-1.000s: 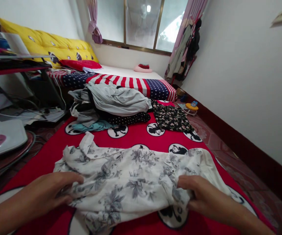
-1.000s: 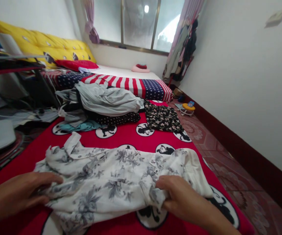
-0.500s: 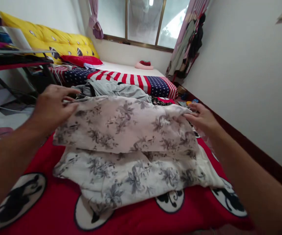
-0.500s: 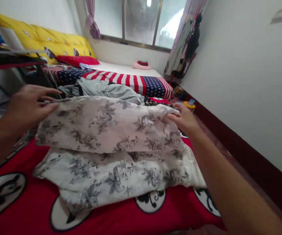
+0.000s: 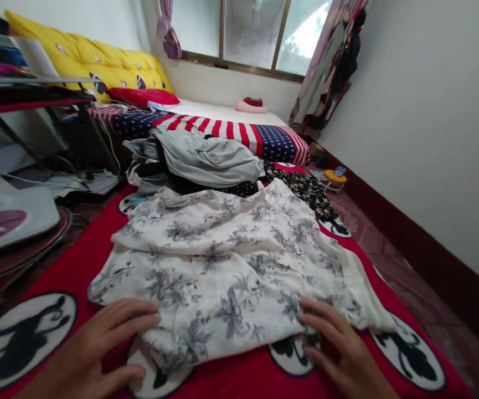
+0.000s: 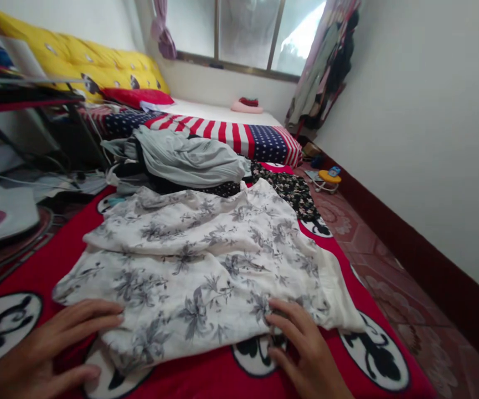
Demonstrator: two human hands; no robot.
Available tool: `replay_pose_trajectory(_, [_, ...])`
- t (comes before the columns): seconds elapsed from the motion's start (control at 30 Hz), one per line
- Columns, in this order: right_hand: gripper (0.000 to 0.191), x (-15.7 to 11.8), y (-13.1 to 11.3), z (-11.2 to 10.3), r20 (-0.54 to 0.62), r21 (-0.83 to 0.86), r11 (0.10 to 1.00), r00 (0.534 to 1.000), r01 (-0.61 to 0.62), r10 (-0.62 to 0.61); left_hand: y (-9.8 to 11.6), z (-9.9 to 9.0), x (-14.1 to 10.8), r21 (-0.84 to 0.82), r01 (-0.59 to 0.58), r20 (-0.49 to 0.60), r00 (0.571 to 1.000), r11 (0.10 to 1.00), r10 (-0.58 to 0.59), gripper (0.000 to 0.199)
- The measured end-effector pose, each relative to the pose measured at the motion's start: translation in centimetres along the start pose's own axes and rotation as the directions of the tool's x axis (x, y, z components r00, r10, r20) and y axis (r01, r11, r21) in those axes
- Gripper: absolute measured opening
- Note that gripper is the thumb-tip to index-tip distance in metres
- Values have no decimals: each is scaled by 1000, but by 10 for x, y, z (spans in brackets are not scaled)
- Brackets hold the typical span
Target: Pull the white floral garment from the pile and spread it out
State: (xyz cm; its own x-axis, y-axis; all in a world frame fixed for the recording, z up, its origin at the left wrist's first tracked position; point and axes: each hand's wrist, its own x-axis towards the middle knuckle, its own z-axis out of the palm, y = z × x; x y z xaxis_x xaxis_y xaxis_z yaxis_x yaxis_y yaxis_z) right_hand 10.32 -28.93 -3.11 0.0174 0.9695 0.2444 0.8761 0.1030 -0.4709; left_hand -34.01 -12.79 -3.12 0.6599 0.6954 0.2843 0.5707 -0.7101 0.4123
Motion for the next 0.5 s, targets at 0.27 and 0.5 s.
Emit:
replay_pose_trajectory(0.27, [23, 15, 26, 6, -205, -50, 998, 978, 27, -37, 4, 0, 5, -36, -196, -70, 979, 980, 193, 31])
replay_pose_trajectory(0.5, [22, 31, 20, -41, -70, 151, 984, 992, -93, 105, 29, -46, 11, -453, 309, 113, 950, 836, -290, 28])
